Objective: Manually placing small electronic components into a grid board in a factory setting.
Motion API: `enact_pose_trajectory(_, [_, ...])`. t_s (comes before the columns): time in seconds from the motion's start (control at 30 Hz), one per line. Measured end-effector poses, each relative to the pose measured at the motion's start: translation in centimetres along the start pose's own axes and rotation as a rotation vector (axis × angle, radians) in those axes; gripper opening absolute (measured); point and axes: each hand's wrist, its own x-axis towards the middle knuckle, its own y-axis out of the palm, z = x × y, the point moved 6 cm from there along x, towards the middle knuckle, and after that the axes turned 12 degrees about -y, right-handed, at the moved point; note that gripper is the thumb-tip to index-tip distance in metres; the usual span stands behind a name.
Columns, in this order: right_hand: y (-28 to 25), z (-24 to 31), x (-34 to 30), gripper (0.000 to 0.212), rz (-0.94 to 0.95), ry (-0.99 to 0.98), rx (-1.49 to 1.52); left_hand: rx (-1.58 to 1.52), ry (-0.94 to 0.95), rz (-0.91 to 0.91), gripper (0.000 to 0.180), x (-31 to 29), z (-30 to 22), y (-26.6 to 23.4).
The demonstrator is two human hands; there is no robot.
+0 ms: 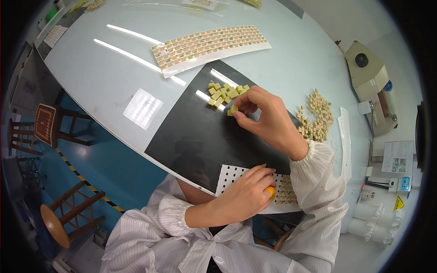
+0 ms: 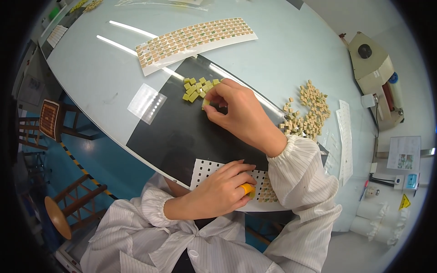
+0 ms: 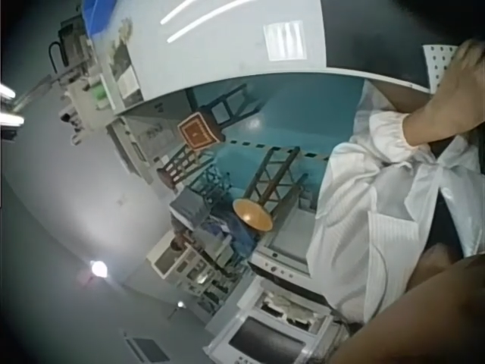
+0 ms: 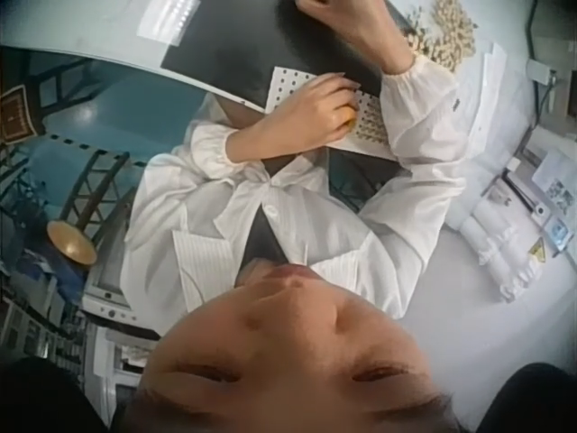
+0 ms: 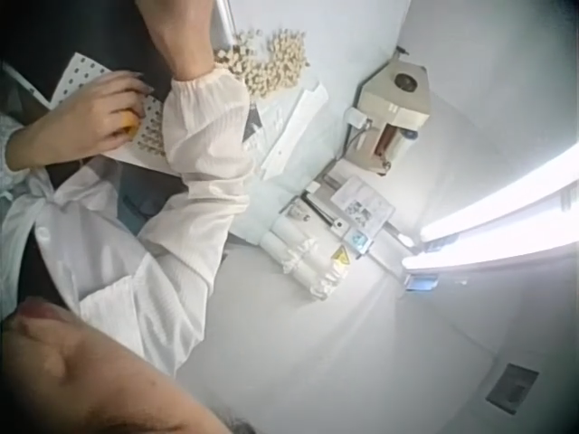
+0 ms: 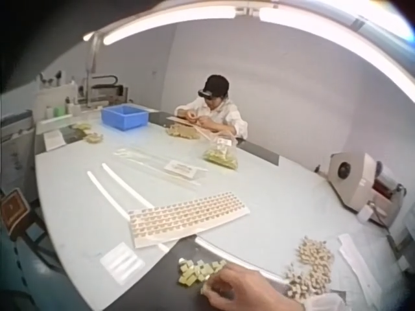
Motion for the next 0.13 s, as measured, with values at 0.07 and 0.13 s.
enact_pose_trajectory(0.07, [0.75,-0.29,0.1,0.013,0.072,-0.038,-0.055,-0.002,-0.003,-0.002,0.017,-0.03,-0.03,0.1])
enact_pose_trajectory(0.13, [1.02,-0.42,-0.02,0.015,0.1,-0.032,-0.06,-0.007,-0.002,0.002,0.018,-0.07,0.09,0.26])
